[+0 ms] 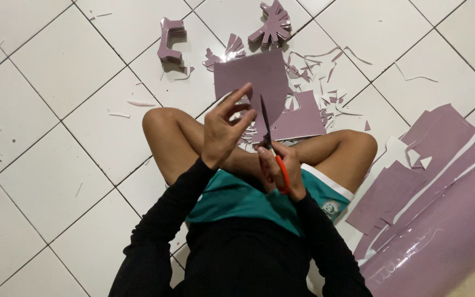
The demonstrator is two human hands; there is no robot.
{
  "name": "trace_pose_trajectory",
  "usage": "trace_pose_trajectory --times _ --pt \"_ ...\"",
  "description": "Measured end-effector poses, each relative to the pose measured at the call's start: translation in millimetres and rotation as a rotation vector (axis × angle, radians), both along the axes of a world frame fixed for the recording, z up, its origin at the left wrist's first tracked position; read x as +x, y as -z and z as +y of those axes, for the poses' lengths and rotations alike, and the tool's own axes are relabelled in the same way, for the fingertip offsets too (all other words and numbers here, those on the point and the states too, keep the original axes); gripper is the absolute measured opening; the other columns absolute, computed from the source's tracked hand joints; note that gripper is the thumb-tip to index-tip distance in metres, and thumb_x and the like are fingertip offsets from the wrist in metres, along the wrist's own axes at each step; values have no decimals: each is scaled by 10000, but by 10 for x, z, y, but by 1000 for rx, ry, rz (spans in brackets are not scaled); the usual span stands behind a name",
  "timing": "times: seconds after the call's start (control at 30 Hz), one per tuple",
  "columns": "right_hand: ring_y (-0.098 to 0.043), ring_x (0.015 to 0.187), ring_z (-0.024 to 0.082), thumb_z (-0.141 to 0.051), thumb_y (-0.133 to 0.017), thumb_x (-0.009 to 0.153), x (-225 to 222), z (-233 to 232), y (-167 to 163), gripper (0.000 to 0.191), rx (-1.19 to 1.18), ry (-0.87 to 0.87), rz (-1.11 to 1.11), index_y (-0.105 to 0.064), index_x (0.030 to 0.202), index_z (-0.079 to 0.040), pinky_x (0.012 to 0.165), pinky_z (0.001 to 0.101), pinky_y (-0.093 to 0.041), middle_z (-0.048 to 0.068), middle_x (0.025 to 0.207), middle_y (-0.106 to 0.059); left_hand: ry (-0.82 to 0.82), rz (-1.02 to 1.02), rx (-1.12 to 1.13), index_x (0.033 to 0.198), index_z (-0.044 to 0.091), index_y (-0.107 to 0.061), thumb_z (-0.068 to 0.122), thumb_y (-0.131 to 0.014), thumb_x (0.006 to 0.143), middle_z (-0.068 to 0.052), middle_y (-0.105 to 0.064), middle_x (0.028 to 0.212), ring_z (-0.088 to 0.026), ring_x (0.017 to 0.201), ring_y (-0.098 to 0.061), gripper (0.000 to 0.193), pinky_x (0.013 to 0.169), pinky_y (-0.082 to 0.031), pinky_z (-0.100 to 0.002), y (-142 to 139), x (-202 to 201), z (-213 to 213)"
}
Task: The person sits cross-legged on a tiled floor and cuts flower- and letter-like shapes out of mauve foam sheets using red-handled scissors. They rotate and reposition each sheet while cutting, set finished cutouts with a stack of completed shapes, and leave scraps scattered on the floor.
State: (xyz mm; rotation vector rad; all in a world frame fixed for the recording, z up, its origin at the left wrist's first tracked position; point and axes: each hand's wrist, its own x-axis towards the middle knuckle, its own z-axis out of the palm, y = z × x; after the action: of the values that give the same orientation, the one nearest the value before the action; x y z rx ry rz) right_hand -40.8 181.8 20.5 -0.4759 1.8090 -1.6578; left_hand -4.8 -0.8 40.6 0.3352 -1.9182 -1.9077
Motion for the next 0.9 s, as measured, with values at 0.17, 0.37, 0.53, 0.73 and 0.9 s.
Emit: trace_pose_trajectory --times 0.17,0.37,0.53,0.73,0.9 --pt "-545 568 89 -193 -547 998 -100 17 113 271 -174 -56 59 -672 1075 34 530 237 -456 26 675 -583 1 -45 -26 1447 104 -581 23 -741 935 -109 -662 1360 -154 1099 -723 542 912 -667 -292 -36 57 183" --pt "-540 529 113 -179 -589 1041 -131 127 186 337 -93 -57 80 -613 817 71 504 254 -424 47 617 -583 -126 81 -503 1530 97 -419 156 -841 842 -233 -550 1386 -306 1185 -655 809 967 -593 -403 -219 27 91" --pt "-490 475 77 -186 -577 973 -152 143 18 275 -16 -85 35 -704 1012 55 450 232 -389 17 571 -540 -294 121 -1281 1596 57 -259 420 -849 760 -225 -599 1323 -360 1201 -623 1085 957 -537 -477 -463 -287 -424" --pt "-481 452 87 -180 -554 960 -174 165 -85 295 -73 -156 -28 -694 1034 68 440 239 -391 23 563 -534 363 -268 -718 1356 74 -622 291 -784 958 -134 -745 907 -263 809 -756 481 732 -618 -359 -517 -618 -684" --pt "-473 454 110 -171 -507 979 -222 214 28 296 -185 -188 -220 -623 1048 92 436 255 -406 23 571 -506 338 26 -494 1239 30 -660 165 -758 1019 -74 -754 1021 -166 905 -786 276 768 -668 -256 -342 -472 -683"
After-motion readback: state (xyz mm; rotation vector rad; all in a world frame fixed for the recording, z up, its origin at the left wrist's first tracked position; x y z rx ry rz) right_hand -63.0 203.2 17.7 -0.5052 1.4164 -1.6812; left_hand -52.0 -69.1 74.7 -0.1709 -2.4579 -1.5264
